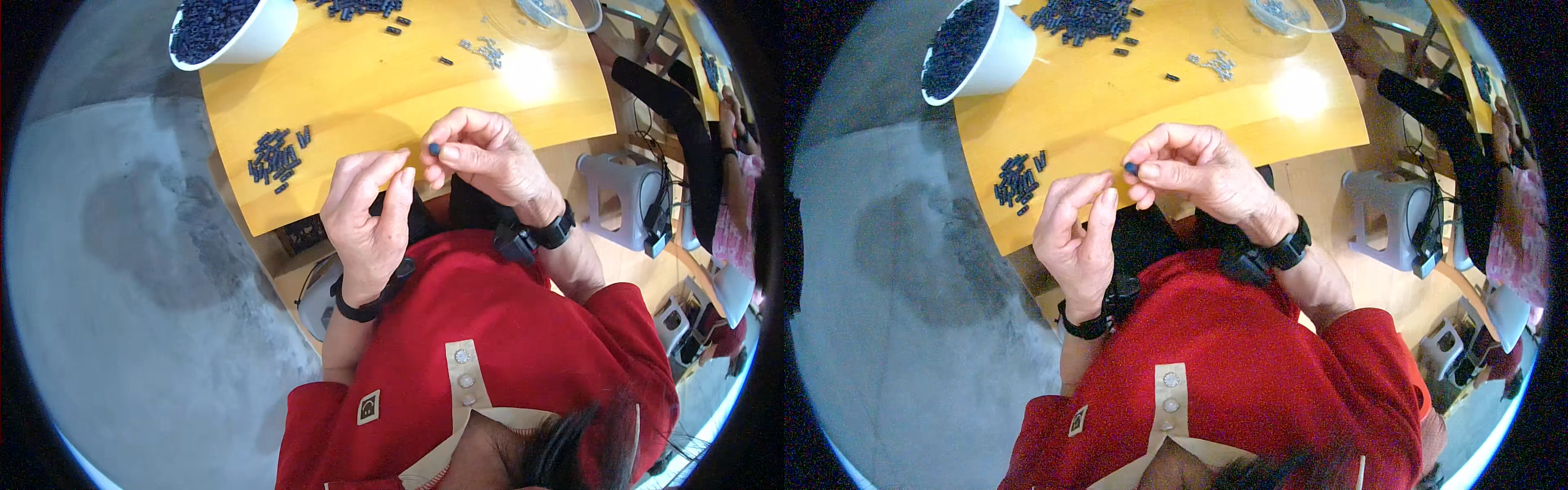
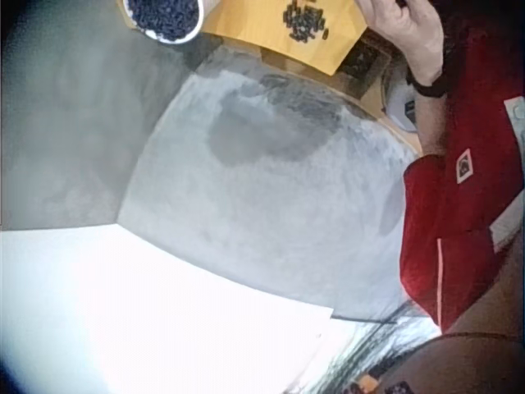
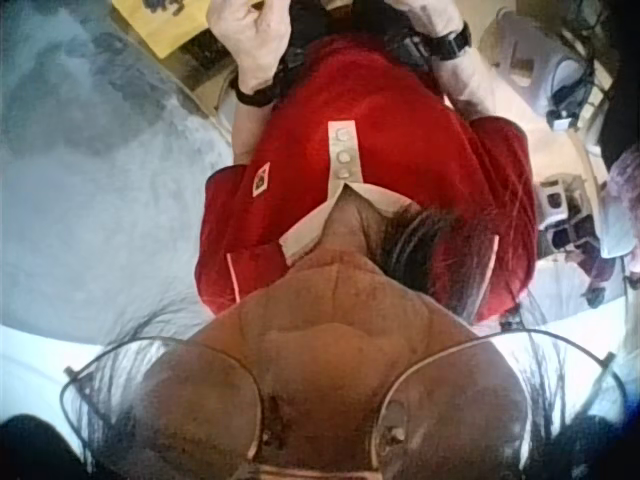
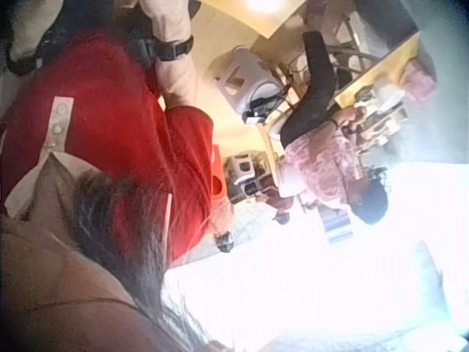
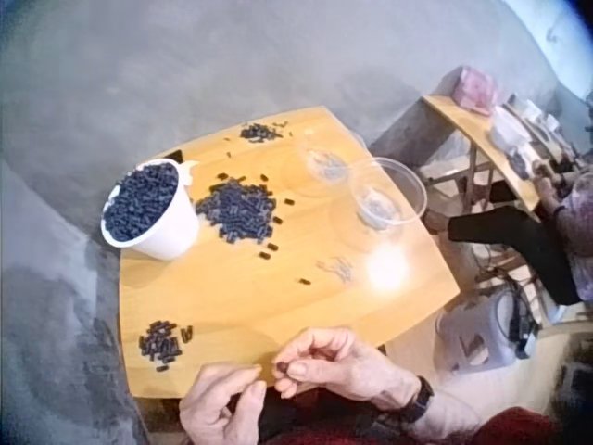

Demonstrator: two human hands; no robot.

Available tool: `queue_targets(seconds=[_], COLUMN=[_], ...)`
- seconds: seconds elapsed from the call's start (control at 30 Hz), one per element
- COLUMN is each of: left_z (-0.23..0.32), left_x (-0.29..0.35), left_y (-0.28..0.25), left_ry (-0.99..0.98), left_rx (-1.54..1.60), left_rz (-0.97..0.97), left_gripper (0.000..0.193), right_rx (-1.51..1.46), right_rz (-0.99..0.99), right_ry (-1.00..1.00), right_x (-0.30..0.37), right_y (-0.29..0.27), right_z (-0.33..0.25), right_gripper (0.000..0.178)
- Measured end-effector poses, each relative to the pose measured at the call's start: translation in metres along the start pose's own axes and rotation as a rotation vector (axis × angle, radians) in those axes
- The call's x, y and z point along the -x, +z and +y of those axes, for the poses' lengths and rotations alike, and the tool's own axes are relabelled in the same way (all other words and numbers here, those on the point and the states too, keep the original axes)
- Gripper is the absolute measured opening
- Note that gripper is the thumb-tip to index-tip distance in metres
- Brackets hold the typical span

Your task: Manually assemble small plastic and rubber components by inserting a metal pin into a black plastic sleeve.

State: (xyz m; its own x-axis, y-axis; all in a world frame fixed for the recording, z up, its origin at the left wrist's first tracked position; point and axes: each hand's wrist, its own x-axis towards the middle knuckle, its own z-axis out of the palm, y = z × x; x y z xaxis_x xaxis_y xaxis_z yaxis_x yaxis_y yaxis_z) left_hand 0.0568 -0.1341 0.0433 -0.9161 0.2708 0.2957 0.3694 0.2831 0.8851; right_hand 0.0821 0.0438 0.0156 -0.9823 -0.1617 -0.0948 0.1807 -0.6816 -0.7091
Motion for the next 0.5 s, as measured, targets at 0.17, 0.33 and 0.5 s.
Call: queue_targets(seconds=[0.17, 0.33, 0.5], left_z=[0.007, 0.008, 0.008], left_x=[-0.001, -0.001, -0.003], left_y=[0.011, 0.015, 0.015], left_ry=[0.056, 0.080, 0.146], left_rx=[0.103, 0.054, -0.137], left_rz=[-0.078, -0.115, -0.191], left_gripper=[0.018, 0.019, 0.021], right_rx=[-0.001, 0.244, 0.522], right_rz=[0.066, 0.132, 0.141], right_ry=[-0.062, -0.063, -0.204], right_x=[0.016, 0.022, 0.022], right_y=[-0.002, -0.006, -0.002], right_z=[0.009, 0.004, -0.006], right_gripper=[0.014, 0.010, 0.006])
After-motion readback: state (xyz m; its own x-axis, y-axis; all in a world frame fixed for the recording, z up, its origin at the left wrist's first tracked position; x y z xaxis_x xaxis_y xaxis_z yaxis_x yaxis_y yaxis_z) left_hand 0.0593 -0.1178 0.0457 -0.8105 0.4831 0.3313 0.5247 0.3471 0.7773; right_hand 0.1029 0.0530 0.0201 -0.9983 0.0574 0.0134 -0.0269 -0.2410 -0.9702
